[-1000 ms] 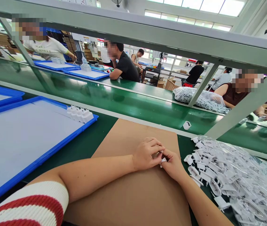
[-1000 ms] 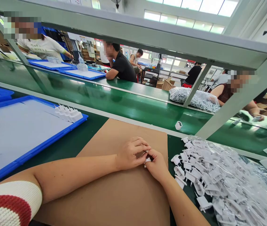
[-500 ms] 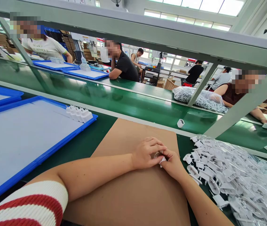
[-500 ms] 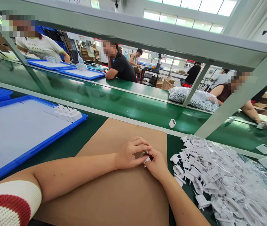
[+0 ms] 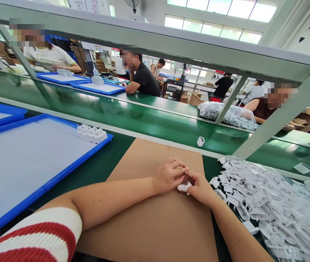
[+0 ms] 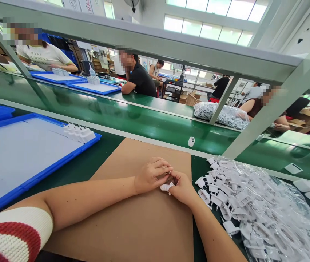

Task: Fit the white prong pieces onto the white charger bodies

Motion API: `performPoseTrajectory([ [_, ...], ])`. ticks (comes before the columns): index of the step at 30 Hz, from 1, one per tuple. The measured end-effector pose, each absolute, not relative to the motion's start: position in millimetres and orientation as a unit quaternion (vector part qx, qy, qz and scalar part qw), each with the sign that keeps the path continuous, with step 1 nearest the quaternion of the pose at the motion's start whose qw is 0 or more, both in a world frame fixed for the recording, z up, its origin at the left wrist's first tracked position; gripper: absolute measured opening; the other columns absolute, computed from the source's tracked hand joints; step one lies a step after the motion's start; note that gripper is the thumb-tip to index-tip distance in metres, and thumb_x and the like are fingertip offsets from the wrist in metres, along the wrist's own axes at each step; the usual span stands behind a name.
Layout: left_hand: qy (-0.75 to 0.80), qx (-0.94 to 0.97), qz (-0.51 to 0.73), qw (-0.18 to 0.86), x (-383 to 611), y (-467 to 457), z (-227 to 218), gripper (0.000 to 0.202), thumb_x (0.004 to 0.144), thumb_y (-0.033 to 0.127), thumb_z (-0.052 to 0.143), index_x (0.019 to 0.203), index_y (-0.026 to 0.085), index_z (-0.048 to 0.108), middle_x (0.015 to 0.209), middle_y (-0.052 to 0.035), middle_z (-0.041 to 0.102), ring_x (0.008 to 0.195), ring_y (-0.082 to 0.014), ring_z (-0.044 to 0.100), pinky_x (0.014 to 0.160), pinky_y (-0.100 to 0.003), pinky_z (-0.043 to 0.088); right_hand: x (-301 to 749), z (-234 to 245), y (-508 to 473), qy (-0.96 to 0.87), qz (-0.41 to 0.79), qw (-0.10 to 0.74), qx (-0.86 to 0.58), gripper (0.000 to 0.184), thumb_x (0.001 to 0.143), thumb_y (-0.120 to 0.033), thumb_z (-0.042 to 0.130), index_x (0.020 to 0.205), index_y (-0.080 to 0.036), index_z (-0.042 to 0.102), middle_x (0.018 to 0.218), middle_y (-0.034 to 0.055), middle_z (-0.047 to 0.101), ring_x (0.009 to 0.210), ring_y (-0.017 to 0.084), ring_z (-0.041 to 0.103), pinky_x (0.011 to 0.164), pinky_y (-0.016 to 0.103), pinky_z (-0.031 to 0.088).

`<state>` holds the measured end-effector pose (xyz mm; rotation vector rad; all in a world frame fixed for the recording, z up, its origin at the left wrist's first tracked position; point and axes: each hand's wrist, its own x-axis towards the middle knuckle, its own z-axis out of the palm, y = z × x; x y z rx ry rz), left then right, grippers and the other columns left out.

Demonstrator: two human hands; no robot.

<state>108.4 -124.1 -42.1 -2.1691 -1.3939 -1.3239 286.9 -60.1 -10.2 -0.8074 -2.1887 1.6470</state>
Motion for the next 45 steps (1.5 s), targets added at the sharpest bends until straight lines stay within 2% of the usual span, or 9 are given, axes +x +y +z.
performPoseTrajectory([
  [4,-0.476,-0.735,-0.47,0.112,109,-123,-43,0.022,0.088,0.016,0.065,0.107,0.023,0.074,0.103,-0.0058,0.075,0.097,-0.0228,0.067,0.088,-0.039,0.054,291,-8,-59,-0.749,0.588,0.119,-0.283,0.032,0.066,-0.035,0.083,0.078,-0.021,0.057,0.064,-0.0073,0.054,0.058,0.011,0.047,0.056,0.025,0.038],
  [7,-0.482,-0.734,-0.47,0.085,109,-124,-43,0.024,0.086,0.02,0.07,0.11,0.023,0.073,0.108,-0.0066,0.075,0.1,-0.0241,0.067,0.09,-0.04,0.053,292,-9,-58,-0.751,0.588,0.11,-0.279,0.03,0.067,-0.034,0.082,0.078,-0.021,0.058,0.065,-0.0071,0.056,0.058,0.011,0.049,0.057,0.025,0.038],
  [10,-0.468,-0.739,-0.48,0.069,110,-124,-42,0.024,0.089,0.027,0.074,0.113,0.022,0.073,0.108,-0.0067,0.075,0.099,-0.0238,0.067,0.091,-0.041,0.052,292,-10,-58,-0.749,0.59,0.101,-0.284,0.029,0.067,-0.035,0.081,0.08,-0.021,0.06,0.066,-0.0064,0.057,0.058,0.011,0.049,0.057,0.026,0.038],
  [15,-0.462,-0.75,-0.47,0.063,108,-124,-41,0.014,0.096,0.026,0.068,0.106,0.021,0.075,0.102,-0.0058,0.076,0.097,-0.023,0.066,0.089,-0.041,0.052,290,-13,-57,-0.744,0.594,0.109,-0.286,0.034,0.067,-0.039,0.085,0.082,-0.02,0.062,0.067,-0.0057,0.057,0.06,0.011,0.048,0.059,0.027,0.039],
  [24,-0.483,-0.744,-0.461,0.017,106,-123,-43,0.017,0.092,0.025,0.069,0.107,0.022,0.075,0.1,-0.0055,0.075,0.099,-0.0246,0.065,0.09,-0.041,0.052,287,-10,-56,-0.736,0.591,0.093,-0.318,0.041,0.062,-0.041,0.09,0.079,-0.02,0.06,0.064,-0.0067,0.051,0.061,0.011,0.043,0.059,0.026,0.034],
  [30,-0.468,-0.736,-0.489,-0.001,108,-121,-46,0.014,0.092,0.024,0.071,0.104,0.023,0.076,0.095,-0.0048,0.075,0.093,-0.0229,0.064,0.085,-0.039,0.053,288,-14,-58,-0.749,0.579,0.104,-0.303,0.037,0.066,-0.041,0.086,0.075,-0.02,0.057,0.066,-0.0056,0.051,0.061,0.011,0.045,0.059,0.026,0.035],
  [37,-0.466,-0.737,-0.489,-0.001,108,-122,-45,0.015,0.09,0.022,0.072,0.104,0.021,0.076,0.091,-0.0054,0.075,0.09,-0.0223,0.064,0.083,-0.039,0.055,289,-18,-58,-0.757,0.575,0.111,-0.288,0.031,0.067,-0.035,0.083,0.085,-0.019,0.064,0.069,-0.0045,0.055,0.062,0.012,0.047,0.057,0.025,0.036],
  [45,-0.467,-0.74,-0.483,0.003,108,-122,-45,0.011,0.09,0.024,0.072,0.1,0.022,0.076,0.089,-0.0052,0.075,0.089,-0.0223,0.064,0.084,-0.039,0.055,288,-17,-59,-0.77,0.553,0.113,-0.3,0.031,0.067,-0.035,0.083,0.081,-0.02,0.06,0.066,-0.0057,0.053,0.059,0.011,0.047,0.055,0.025,0.034],
])
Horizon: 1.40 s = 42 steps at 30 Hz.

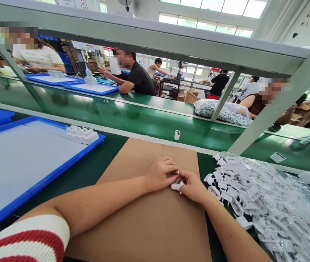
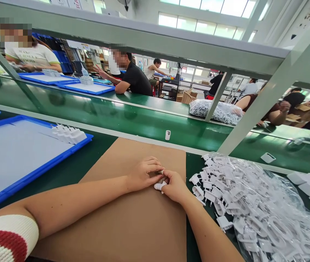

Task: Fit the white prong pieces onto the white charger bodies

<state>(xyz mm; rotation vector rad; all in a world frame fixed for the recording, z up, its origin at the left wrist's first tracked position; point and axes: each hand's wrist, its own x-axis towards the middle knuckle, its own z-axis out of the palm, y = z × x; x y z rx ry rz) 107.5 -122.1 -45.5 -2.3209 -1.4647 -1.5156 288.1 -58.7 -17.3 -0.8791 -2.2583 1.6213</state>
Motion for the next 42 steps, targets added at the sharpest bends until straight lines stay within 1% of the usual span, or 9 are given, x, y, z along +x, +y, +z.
performPoseTrajectory([
  [17,-0.466,-0.739,-0.487,-0.004,107,-121,-47,0.011,0.091,0.026,0.071,0.1,0.022,0.076,0.089,-0.0052,0.075,0.089,-0.0216,0.064,0.083,-0.039,0.056,288,-15,-60,-0.776,0.541,0.108,-0.306,0.031,0.068,-0.039,0.081,0.081,-0.02,0.06,0.068,-0.0051,0.053,0.062,0.011,0.045,0.058,0.026,0.034],
  [22,-0.476,-0.737,-0.48,-0.03,108,-122,-44,0.012,0.09,0.026,0.07,0.099,0.022,0.076,0.089,-0.0062,0.075,0.088,-0.0228,0.065,0.083,-0.04,0.056,288,-15,-60,-0.777,0.541,0.108,-0.303,0.028,0.068,-0.036,0.079,0.078,-0.02,0.058,0.068,-0.0053,0.052,0.062,0.012,0.044,0.058,0.026,0.034],
  [25,-0.483,-0.721,-0.492,-0.075,109,-123,-43,0.021,0.083,0.024,0.074,0.104,0.023,0.076,0.093,-0.0061,0.075,0.093,-0.0243,0.067,0.088,-0.041,0.056,291,-14,-58,-0.792,0.516,0.14,-0.296,0.02,0.07,-0.033,0.073,0.077,-0.021,0.059,0.068,-0.0041,0.054,0.063,0.013,0.045,0.059,0.026,0.036],
  [28,-0.527,-0.665,-0.513,-0.13,109,-122,-44,0.036,0.078,0.017,0.071,0.114,0.023,0.072,0.109,-0.0062,0.075,0.108,-0.0249,0.067,0.099,-0.042,0.055,295,-7,-53,-0.8,0.461,0.209,-0.323,0.02,0.072,-0.038,0.07,0.07,-0.021,0.059,0.072,-0.0007,0.061,0.065,0.014,0.049,0.061,0.028,0.039],
  [32,-0.604,-0.59,-0.519,-0.136,100,-112,-48,0.034,0.082,0.018,0.066,0.116,0.019,0.068,0.118,-0.0102,0.071,0.11,-0.0259,0.067,0.094,-0.042,0.058,302,17,-49,-0.803,0.395,0.265,-0.36,0.031,0.079,-0.047,0.064,0.063,-0.021,0.062,0.086,0.0062,0.072,0.075,0.019,0.058,0.071,0.032,0.046],
  [34,-0.635,-0.559,-0.517,-0.128,89,-102,-46,0.032,0.082,0.021,0.067,0.113,0.019,0.067,0.118,-0.0107,0.07,0.11,-0.0267,0.066,0.094,-0.042,0.057,307,31,-51,-0.785,0.41,0.271,-0.377,0.036,0.083,-0.052,0.061,0.069,-0.02,0.069,0.091,0.0092,0.074,0.081,0.022,0.063,0.077,0.035,0.049],
  [36,-0.669,-0.522,-0.516,-0.116,74,-90,-41,0.032,0.082,0.021,0.066,0.113,0.019,0.067,0.118,-0.0109,0.068,0.112,-0.027,0.065,0.098,-0.043,0.055,316,45,-57,-0.759,0.449,0.268,-0.388,0.042,0.087,-0.058,0.059,0.088,-0.019,0.076,0.096,0.011,0.077,0.085,0.024,0.068,0.081,0.038,0.052],
  [39,-0.724,-0.448,-0.518,-0.084,43,-70,-27,0.036,0.082,0.019,0.063,0.117,0.018,0.063,0.126,-0.0128,0.063,0.121,-0.0285,0.059,0.107,-0.043,0.049,341,59,-75,-0.741,0.478,0.254,-0.397,0.052,0.094,-0.063,0.05,0.113,-0.022,0.075,0.102,0.0113,0.078,0.088,0.025,0.071,0.084,0.04,0.053],
  [42,-0.776,-0.368,-0.509,-0.054,9,-52,-17,0.043,0.081,0.02,0.063,0.124,0.019,0.057,0.139,-0.0142,0.054,0.137,-0.0321,0.046,0.118,-0.046,0.036,378,58,-97,-0.758,0.44,0.239,-0.418,0.046,0.096,-0.055,0.045,0.116,-0.024,0.073,0.112,0.0109,0.077,0.093,0.027,0.07,0.085,0.042,0.054],
])
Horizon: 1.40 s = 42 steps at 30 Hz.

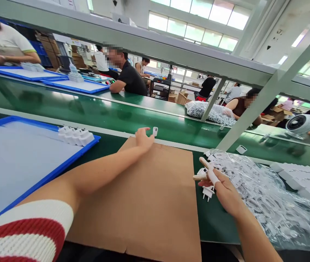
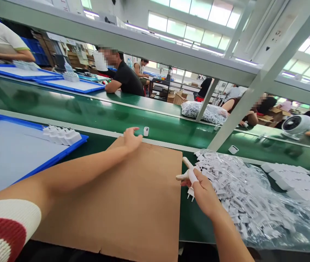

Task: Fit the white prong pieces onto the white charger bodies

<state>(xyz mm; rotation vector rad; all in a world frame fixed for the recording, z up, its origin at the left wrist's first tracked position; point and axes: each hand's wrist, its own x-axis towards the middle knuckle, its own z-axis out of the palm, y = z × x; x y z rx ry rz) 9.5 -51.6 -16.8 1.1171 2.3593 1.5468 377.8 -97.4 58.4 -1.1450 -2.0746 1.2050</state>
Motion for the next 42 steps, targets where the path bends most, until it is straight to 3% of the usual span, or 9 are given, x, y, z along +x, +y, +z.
performPoseTrajectory([
  [4,0.826,0.31,0.466,0.065,-21,-28,-15,0.066,0.075,0.034,0.075,0.134,0.017,0.051,0.149,-0.0184,0.045,0.143,-0.0378,0.037,0.118,-0.05,0.033,425,37,-122,-0.834,0.237,0.171,-0.468,0.022,0.082,-0.026,0.056,0.097,-0.026,0.072,0.103,0.0091,0.073,0.093,0.029,0.064,0.08,0.041,0.053],
  [7,0.839,0.326,0.428,0.083,-32,-12,-18,0.081,0.065,0.043,0.085,0.134,0.016,0.053,0.149,-0.0199,0.049,0.142,-0.0401,0.039,0.116,-0.049,0.035,441,14,-128,-0.878,0.11,0.134,-0.446,0.027,0.08,-0.016,0.057,0.099,-0.028,0.072,0.111,0.0103,0.068,0.106,0.031,0.062,0.083,0.041,0.053],
  [12,0.844,0.355,0.389,0.102,-39,4,-16,0.042,0.076,0.044,0.077,0.107,0.016,0.07,0.118,-0.0191,0.071,0.123,-0.0415,0.057,0.103,-0.05,0.044,436,-13,-119,-0.881,0.072,0.154,-0.441,0.029,0.086,-0.007,0.048,0.099,-0.024,0.067,0.118,0.0103,0.062,0.108,0.027,0.064,0.091,0.04,0.053],
  [15,0.838,0.375,0.387,0.086,-30,-1,-12,0.036,0.085,0.037,0.065,0.112,0.015,0.072,0.122,-0.0204,0.07,0.12,-0.0406,0.06,0.102,-0.051,0.045,431,-16,-112,-0.866,0.073,0.181,-0.459,0.018,0.086,-0.01,0.05,0.09,-0.022,0.063,0.106,0.0092,0.059,0.093,0.024,0.063,0.083,0.039,0.052],
  [20,0.76,0.491,0.416,0.094,10,-32,-18,0.045,0.088,0.045,0.061,0.123,0.02,0.071,0.125,-0.0106,0.07,0.116,-0.0322,0.061,0.105,-0.043,0.046,424,-4,-104,-0.814,0.177,0.286,-0.474,0.006,0.083,-0.017,0.058,0.087,-0.021,0.062,0.095,0.0053,0.055,0.081,0.019,0.059,0.073,0.034,0.051],
  [25,0.661,0.581,0.433,0.193,56,-86,-34,0.048,0.084,0.053,0.061,0.119,0.023,0.074,0.117,-0.0037,0.074,0.101,-0.0269,0.068,0.095,-0.036,0.054,388,17,-88,-0.714,0.401,0.341,-0.462,0.051,0.077,-0.03,0.071,0.127,-0.028,0.061,0.084,-0.002,0.058,0.066,0.014,0.053,0.061,0.029,0.05],
  [29,0.636,0.594,0.437,0.228,84,-124,-38,0.047,0.083,0.057,0.064,0.117,0.026,0.075,0.121,-0.0048,0.073,0.114,-0.0305,0.066,0.102,-0.04,0.052,338,28,-68,-0.702,0.496,0.347,-0.375,0.048,0.07,-0.03,0.075,0.117,-0.025,0.067,0.1,0.0012,0.065,0.067,0.011,0.053,0.065,0.03,0.054],
  [37,0.617,0.591,0.463,0.236,103,-142,-42,0.063,0.075,0.055,0.074,0.127,0.021,0.067,0.123,-0.0109,0.071,0.111,-0.0312,0.065,0.098,-0.044,0.054,290,5,-45,-0.565,0.667,0.318,-0.366,0.045,0.063,-0.041,0.083,0.101,-0.023,0.067,0.095,-0.0004,0.068,0.064,0.008,0.052,0.061,0.023,0.05],
  [42,0.597,0.645,0.413,0.238,100,-139,-40,0.039,0.084,0.059,0.067,0.1,0.024,0.077,0.099,-0.0069,0.074,0.096,-0.0286,0.066,0.087,-0.041,0.053,295,-6,-53,-0.521,0.73,0.276,-0.346,0.044,0.069,-0.05,0.085,0.099,-0.023,0.069,0.081,-0.0006,0.065,0.072,0.013,0.06,0.079,0.031,0.055],
])
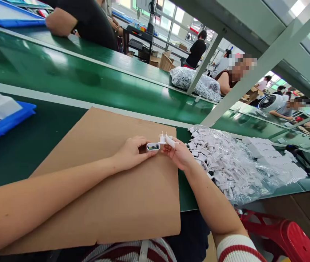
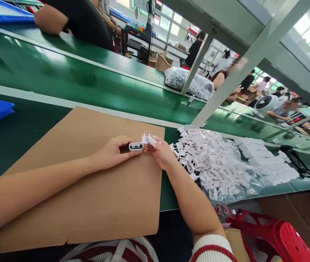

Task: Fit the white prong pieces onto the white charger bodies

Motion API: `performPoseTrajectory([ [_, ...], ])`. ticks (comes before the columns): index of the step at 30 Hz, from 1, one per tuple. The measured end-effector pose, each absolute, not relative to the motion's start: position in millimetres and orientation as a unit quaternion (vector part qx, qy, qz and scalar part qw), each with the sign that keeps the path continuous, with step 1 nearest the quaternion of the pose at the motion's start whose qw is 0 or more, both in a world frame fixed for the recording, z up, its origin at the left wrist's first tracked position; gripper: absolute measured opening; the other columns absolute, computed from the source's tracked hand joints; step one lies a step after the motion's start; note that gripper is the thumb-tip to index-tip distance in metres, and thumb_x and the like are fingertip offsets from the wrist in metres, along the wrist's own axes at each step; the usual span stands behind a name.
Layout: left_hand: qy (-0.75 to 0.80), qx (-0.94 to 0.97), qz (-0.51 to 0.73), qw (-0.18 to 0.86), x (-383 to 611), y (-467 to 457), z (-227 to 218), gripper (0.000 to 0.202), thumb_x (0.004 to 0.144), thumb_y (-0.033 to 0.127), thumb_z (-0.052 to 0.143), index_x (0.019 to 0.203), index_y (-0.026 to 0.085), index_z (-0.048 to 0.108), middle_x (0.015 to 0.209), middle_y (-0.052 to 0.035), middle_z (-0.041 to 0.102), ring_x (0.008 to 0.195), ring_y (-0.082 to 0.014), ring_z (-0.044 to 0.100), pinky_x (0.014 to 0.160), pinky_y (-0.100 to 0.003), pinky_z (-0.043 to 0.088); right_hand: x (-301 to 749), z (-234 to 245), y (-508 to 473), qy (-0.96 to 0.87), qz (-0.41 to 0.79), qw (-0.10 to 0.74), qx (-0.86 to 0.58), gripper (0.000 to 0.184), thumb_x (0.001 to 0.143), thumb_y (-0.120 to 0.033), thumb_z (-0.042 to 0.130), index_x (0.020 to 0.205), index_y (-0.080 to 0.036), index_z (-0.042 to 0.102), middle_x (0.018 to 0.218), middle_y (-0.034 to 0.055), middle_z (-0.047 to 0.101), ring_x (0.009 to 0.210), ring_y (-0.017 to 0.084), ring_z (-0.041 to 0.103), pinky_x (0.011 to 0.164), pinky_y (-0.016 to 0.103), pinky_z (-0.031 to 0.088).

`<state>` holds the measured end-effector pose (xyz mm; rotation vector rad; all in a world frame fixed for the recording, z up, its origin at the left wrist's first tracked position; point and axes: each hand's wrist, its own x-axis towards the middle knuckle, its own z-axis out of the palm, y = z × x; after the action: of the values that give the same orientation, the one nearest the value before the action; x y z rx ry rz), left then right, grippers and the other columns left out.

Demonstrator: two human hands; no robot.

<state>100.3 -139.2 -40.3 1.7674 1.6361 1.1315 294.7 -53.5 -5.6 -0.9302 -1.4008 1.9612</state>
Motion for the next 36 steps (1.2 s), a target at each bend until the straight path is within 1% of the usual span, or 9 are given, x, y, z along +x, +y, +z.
performPoseTrajectory([
  [4,0.591,0.639,0.422,0.252,100,-140,-37,0.044,0.081,0.06,0.072,0.109,0.027,0.076,0.108,-0.005,0.074,0.102,-0.0288,0.065,0.09,-0.04,0.052,294,-10,-56,-0.561,0.686,0.3,-0.352,0.039,0.067,-0.043,0.087,0.097,-0.022,0.072,0.094,0.0024,0.073,0.092,0.019,0.067,0.096,0.037,0.054],
  [7,0.597,0.627,0.411,0.283,99,-142,-35,0.042,0.081,0.063,0.073,0.104,0.028,0.077,0.106,-0.0042,0.074,0.103,-0.0289,0.064,0.09,-0.04,0.051,294,-9,-57,-0.604,0.614,0.349,-0.369,0.037,0.067,-0.038,0.086,0.098,-0.022,0.073,0.104,0.004,0.076,0.103,0.022,0.068,0.102,0.04,0.051],
  [11,0.588,0.635,0.4,0.302,97,-143,-33,0.041,0.083,0.062,0.072,0.105,0.028,0.077,0.106,-0.0036,0.074,0.104,-0.0279,0.062,0.093,-0.04,0.049,294,-1,-60,-0.628,0.571,0.378,-0.37,0.041,0.069,-0.035,0.084,0.107,-0.023,0.077,0.108,0.0051,0.078,0.099,0.022,0.069,0.097,0.04,0.054],
  [16,0.588,0.642,0.401,0.285,97,-142,-33,0.038,0.083,0.06,0.072,0.103,0.028,0.077,0.105,-0.0023,0.075,0.104,-0.0275,0.063,0.093,-0.04,0.048,293,-1,-62,-0.595,0.602,0.376,-0.377,0.033,0.062,-0.028,0.083,0.093,-0.023,0.076,0.101,0.0033,0.079,0.096,0.021,0.07,0.091,0.037,0.055],
  [20,0.574,0.652,0.41,0.279,97,-142,-34,0.035,0.084,0.056,0.073,0.103,0.027,0.077,0.106,-0.0024,0.075,0.103,-0.0262,0.065,0.092,-0.039,0.049,292,-3,-59,-0.536,0.649,0.37,-0.393,0.031,0.059,-0.024,0.077,0.09,-0.022,0.074,0.097,0.0021,0.078,0.093,0.02,0.07,0.078,0.03,0.056],
  [24,0.567,0.661,0.414,0.265,97,-142,-35,0.033,0.085,0.054,0.073,0.104,0.026,0.077,0.105,-0.0027,0.075,0.101,-0.0259,0.065,0.091,-0.039,0.049,293,-2,-58,-0.516,0.665,0.365,-0.398,0.034,0.057,-0.022,0.078,0.091,-0.022,0.074,0.1,0.0023,0.078,0.093,0.019,0.07,0.076,0.028,0.055],
  [29,0.562,0.666,0.417,0.256,96,-141,-37,0.033,0.086,0.054,0.072,0.104,0.027,0.077,0.105,-0.0024,0.075,0.101,-0.0257,0.065,0.092,-0.039,0.05,295,3,-61,-0.536,0.668,0.363,-0.366,0.042,0.06,-0.019,0.077,0.102,-0.024,0.075,0.094,-0.0023,0.076,0.063,0.008,0.062,0.058,0.02,0.048],
  [34,0.566,0.664,0.411,0.264,95,-141,-36,0.035,0.086,0.055,0.071,0.105,0.027,0.077,0.105,-0.0032,0.075,0.102,-0.0273,0.065,0.093,-0.041,0.049,292,4,-65,-0.547,0.666,0.384,-0.333,0.034,0.064,-0.031,0.086,0.091,-0.023,0.067,0.095,-0.0001,0.074,0.081,0.014,0.069,0.076,0.029,0.057],
  [36,0.568,0.662,0.409,0.269,95,-141,-36,0.036,0.085,0.057,0.072,0.106,0.028,0.077,0.107,-0.0031,0.075,0.105,-0.028,0.065,0.095,-0.042,0.049,289,3,-67,-0.579,0.633,0.388,-0.337,0.033,0.064,-0.033,0.087,0.083,-0.023,0.063,0.088,-0.0002,0.072,0.077,0.014,0.066,0.071,0.03,0.057],
])
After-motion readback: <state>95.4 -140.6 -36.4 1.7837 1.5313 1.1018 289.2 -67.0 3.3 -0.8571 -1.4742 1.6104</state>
